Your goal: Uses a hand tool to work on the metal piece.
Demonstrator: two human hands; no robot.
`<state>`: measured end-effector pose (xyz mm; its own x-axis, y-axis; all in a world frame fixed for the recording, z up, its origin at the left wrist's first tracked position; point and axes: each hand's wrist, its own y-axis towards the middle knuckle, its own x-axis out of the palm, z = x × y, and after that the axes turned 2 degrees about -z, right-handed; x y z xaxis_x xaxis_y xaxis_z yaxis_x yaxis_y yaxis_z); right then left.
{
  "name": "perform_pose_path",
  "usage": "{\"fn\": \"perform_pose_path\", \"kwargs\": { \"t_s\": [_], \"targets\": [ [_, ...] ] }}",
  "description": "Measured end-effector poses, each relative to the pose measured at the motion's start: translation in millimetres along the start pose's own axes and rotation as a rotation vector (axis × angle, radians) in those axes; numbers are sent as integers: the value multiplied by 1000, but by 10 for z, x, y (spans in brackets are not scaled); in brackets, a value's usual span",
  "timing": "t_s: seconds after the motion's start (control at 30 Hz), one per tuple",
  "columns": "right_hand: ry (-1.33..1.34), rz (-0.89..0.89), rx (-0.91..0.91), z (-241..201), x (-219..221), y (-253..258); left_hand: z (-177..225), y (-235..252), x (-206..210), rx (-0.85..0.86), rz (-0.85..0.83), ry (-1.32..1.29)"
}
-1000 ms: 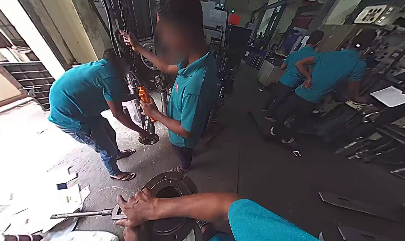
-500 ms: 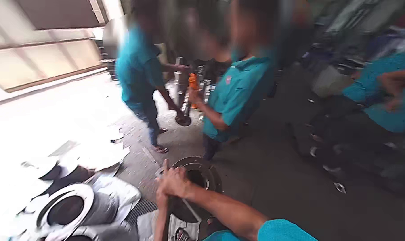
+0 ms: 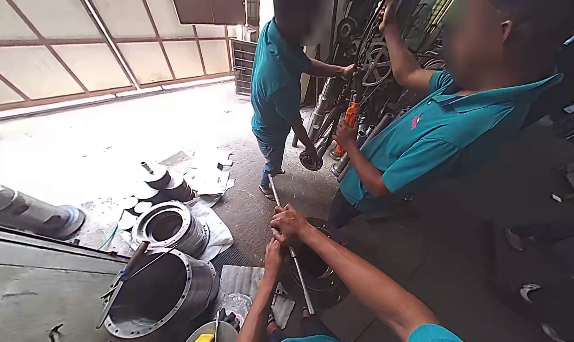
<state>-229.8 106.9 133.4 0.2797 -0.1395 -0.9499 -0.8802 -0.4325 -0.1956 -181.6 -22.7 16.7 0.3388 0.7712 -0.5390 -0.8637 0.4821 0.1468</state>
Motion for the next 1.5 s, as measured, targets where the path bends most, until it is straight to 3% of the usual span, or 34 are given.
{"fn": "perform_pose_path", "kwargs": {
  "t_s": [0.17, 0.33, 0.43, 0.53, 0.6, 0.93, 1.13, 1.3, 1.5],
  "targets": [
    [76, 4, 503, -282, -73, -6, 45, -19, -33, -50, 28, -173],
    [99, 16, 669, -369, -149, 137, 40, -9, -39, -38, 33, -179],
    [99, -78, 553, -213, -163, 187, -19, 15, 1, -74, -11, -166],
    [28, -151, 96, 79, -101, 200, -38, 13, -6, -42, -6, -131],
    [9, -153, -99, 269, -99, 210, -44, 17, 4, -14, -1, -132],
    [60, 217, 54, 889, 28, 27, -68, 15, 11, -20, -32, -154],
    [33, 146, 218, 839, -110, 169, -56, 23, 9, -17, -12, -154],
    [260, 164, -67, 678, 15, 424, 29, -1, -61, -24, 18, -194],
    [310, 183, -136, 724, -25, 333, 4, -5, -15, -12, 63, -209]
  ]
}}
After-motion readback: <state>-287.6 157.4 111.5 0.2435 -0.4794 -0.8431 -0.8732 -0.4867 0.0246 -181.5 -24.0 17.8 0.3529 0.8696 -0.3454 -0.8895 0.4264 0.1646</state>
